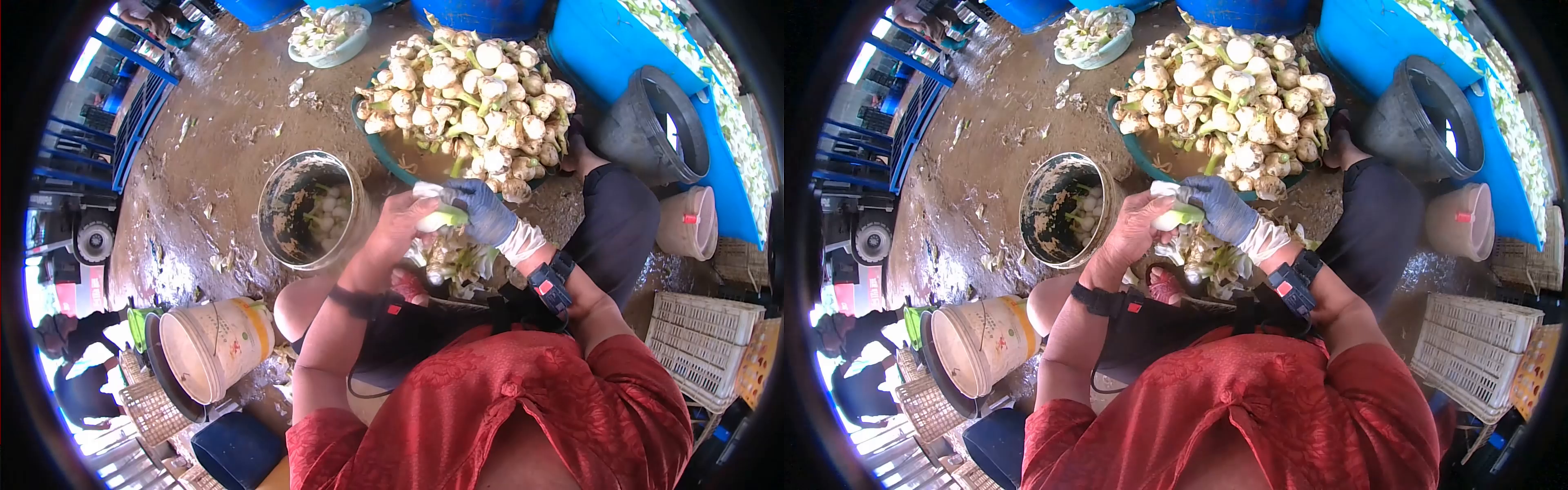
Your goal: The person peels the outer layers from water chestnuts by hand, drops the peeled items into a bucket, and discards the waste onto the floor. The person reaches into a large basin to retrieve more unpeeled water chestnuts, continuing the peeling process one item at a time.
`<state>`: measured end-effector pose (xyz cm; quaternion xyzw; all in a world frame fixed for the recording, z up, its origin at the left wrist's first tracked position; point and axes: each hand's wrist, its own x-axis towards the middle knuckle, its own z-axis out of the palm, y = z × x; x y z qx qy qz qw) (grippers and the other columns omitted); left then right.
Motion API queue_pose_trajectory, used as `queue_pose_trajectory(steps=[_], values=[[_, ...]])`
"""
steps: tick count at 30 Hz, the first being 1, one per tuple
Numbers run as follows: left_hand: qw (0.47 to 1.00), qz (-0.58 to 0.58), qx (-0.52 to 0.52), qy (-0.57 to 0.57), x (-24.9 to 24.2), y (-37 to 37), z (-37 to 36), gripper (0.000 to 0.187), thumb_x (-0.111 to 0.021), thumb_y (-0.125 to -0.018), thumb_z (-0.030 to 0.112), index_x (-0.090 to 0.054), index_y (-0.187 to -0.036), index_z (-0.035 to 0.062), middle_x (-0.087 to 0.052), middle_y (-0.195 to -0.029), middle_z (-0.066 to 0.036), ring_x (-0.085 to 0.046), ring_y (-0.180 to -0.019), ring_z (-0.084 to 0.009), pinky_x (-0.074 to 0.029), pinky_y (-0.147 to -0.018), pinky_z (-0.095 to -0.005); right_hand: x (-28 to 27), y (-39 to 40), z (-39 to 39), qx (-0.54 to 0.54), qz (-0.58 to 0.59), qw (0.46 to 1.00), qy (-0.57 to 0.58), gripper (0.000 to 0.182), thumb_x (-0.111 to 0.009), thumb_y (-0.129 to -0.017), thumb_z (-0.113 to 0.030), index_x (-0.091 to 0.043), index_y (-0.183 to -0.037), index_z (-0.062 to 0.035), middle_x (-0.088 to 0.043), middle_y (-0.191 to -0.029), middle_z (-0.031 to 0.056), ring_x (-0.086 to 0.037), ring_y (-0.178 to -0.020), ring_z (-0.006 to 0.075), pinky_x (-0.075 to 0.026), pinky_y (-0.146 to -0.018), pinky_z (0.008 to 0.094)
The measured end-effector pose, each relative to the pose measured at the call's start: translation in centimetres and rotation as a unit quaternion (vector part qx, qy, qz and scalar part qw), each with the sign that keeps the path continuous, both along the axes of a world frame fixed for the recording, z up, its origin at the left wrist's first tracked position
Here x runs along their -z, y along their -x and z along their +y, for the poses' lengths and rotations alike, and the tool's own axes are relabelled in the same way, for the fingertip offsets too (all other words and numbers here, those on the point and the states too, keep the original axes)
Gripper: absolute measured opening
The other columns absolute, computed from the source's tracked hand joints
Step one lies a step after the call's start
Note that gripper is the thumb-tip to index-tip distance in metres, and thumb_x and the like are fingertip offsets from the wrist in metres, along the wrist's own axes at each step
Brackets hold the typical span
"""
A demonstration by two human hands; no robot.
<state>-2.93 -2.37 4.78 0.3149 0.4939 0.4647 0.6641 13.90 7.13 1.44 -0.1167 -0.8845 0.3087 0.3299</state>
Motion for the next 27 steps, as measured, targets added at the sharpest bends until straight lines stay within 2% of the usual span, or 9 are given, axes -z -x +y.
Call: queue_pose_trajectory(steps=[5, 7, 8, 9, 13, 14, 17, 21, 27], values=[[0.988, -0.144, -0.040, -0.042, -0.4, 0.7, 0.3, 0.040, -0.060, -0.082, 0.016, -0.052, -0.115, -0.0053, -0.064, -0.088, -0.017, -0.063, -0.067, -0.0221, -0.049, -0.051, -0.0264, 0.3, -0.6, 0.0, 0.079, 0.038, 0.995, -0.046, 0.030, -0.065, -0.075, -0.006, -0.059, -0.105, -0.0053, -0.064, -0.095, 0.0120, -0.064, -0.083, 0.0258, -0.052, -0.074, 0.0316], [0.971, -0.229, -0.032, -0.068, 0.5, 2.1, 0.0, 0.048, -0.059, -0.075, 0.010, -0.048, -0.119, -0.0063, -0.064, -0.089, -0.020, -0.064, -0.070, -0.0261, -0.051, -0.053, -0.0282, 2.6, -1.4, 0.5, -0.007, 0.086, 0.885, 0.457, 0.049, -0.072, -0.073, -0.003, -0.053, -0.118, -0.0055, -0.061, -0.109, 0.0099, -0.060, -0.096, 0.0178, -0.051, -0.082, 0.0298], [0.976, -0.205, -0.056, -0.050, -0.7, 2.2, -0.4, 0.046, -0.061, -0.073, 0.012, -0.053, -0.114, -0.0057, -0.064, -0.088, -0.021, -0.065, -0.073, -0.0263, -0.053, -0.057, -0.0307, 0.0, -1.9, 0.4, 0.076, 0.013, 0.914, 0.399, 0.049, -0.069, -0.075, 0.002, -0.050, -0.120, -0.0034, -0.060, -0.113, 0.0088, -0.059, -0.097, 0.0142, -0.051, -0.081, 0.0258], [0.975, -0.207, -0.058, -0.049, -0.9, 2.9, -0.7, 0.046, -0.061, -0.073, 0.012, -0.053, -0.114, -0.0057, -0.064, -0.088, -0.021, -0.065, -0.073, -0.0263, -0.053, -0.057, -0.0307, 3.6, -3.0, 1.7, -0.013, 0.230, 0.716, 0.660, 0.047, -0.066, -0.077, 0.002, -0.050, -0.121, -0.0038, -0.060, -0.112, 0.0087, -0.060, -0.096, 0.0166, -0.052, -0.080, 0.0256], [0.961, 0.196, -0.185, -0.060, -2.9, 8.1, -2.4, 0.042, -0.067, -0.070, 0.018, -0.062, -0.105, -0.0045, -0.064, -0.099, -0.019, -0.065, -0.081, -0.0257, -0.053, -0.071, -0.0356, -0.1, -3.4, 2.3, 0.044, -0.098, 0.808, 0.579, 0.043, -0.070, -0.079, -0.012, -0.054, -0.118, -0.0032, -0.060, -0.112, 0.0111, -0.060, -0.099, 0.0201, -0.052, -0.081, 0.0302], [0.882, 0.421, -0.204, -0.060, -2.3, 10.0, -2.6, 0.041, -0.067, -0.071, 0.019, -0.062, -0.106, -0.0021, -0.063, -0.102, -0.019, -0.063, -0.086, -0.0286, -0.051, -0.075, -0.0378, 1.1, -2.9, 1.0, 0.027, -0.249, 0.924, 0.290, 0.050, -0.069, -0.078, -0.032, -0.056, -0.120, -0.0076, -0.062, -0.111, 0.0112, -0.060, -0.097, 0.0261, -0.046, -0.090, 0.0375], [0.681, 0.680, -0.264, -0.061, -2.2, 12.4, -2.9, 0.044, -0.070, -0.071, 0.020, -0.061, -0.109, -0.0007, -0.063, -0.105, -0.019, -0.058, -0.098, -0.0352, -0.044, -0.086, -0.0417, 4.2, -1.8, -0.5, 0.003, -0.441, 0.894, 0.078, 0.051, -0.068, -0.077, -0.026, -0.053, -0.122, -0.0095, -0.058, -0.116, 0.0159, -0.055, -0.108, 0.0325, -0.042, -0.095, 0.0396], [0.871, 0.377, -0.313, -0.032, -4.1, 8.9, -1.1, 0.040, -0.071, -0.075, 0.020, -0.063, -0.105, -0.0047, -0.066, -0.096, -0.016, -0.063, -0.086, -0.0211, -0.048, -0.077, -0.0300, 4.0, -0.8, 0.3, 0.125, -0.356, 0.919, 0.114, 0.043, -0.063, -0.079, -0.019, -0.052, -0.120, -0.0088, -0.060, -0.111, 0.0140, -0.058, -0.104, 0.0314, -0.046, -0.089, 0.0391], [0.932, 0.280, -0.204, -0.102, -2.3, 5.6, 1.8, 0.032, -0.070, -0.079, 0.012, -0.062, -0.104, -0.0061, -0.067, -0.090, -0.012, -0.062, -0.082, -0.0127, -0.049, -0.075, -0.0241, 9.0, 5.4, 6.0, 0.180, -0.532, 0.814, -0.150, 0.029, -0.056, -0.080, -0.009, -0.060, -0.109, -0.0106, -0.065, -0.103, 0.0090, -0.065, -0.089, 0.0241, -0.052, -0.066, 0.0399]])
